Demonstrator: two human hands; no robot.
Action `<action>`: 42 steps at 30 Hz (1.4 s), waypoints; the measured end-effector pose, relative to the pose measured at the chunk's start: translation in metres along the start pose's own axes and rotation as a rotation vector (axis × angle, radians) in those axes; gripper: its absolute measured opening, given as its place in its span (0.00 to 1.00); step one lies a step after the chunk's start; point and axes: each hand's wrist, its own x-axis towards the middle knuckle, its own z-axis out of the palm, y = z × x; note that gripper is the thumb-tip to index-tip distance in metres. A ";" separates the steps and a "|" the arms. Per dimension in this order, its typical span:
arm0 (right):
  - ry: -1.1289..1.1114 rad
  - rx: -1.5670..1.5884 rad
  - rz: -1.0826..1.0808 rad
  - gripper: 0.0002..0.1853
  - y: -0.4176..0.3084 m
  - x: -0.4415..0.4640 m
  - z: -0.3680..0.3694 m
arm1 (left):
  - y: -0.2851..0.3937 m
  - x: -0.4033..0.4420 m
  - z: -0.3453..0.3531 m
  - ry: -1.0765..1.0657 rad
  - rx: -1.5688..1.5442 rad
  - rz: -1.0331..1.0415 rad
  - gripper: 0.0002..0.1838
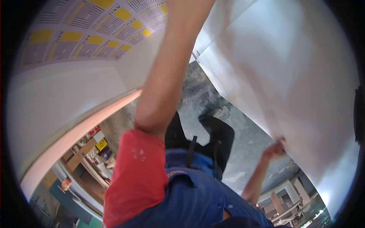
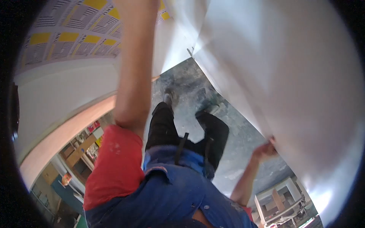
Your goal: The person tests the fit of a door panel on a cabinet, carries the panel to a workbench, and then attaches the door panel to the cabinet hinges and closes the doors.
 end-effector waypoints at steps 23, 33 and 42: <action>0.458 -0.097 0.014 0.21 0.161 -0.103 0.112 | -0.239 -0.744 0.074 -0.787 -0.326 -1.824 0.10; 0.452 -0.134 -0.085 0.26 0.178 -0.074 0.099 | -0.230 -0.754 0.070 -0.663 -0.844 -1.861 0.13; 0.470 -0.130 -0.083 0.36 0.179 -0.086 0.100 | -0.215 -0.752 0.074 -0.427 -0.693 -1.902 0.14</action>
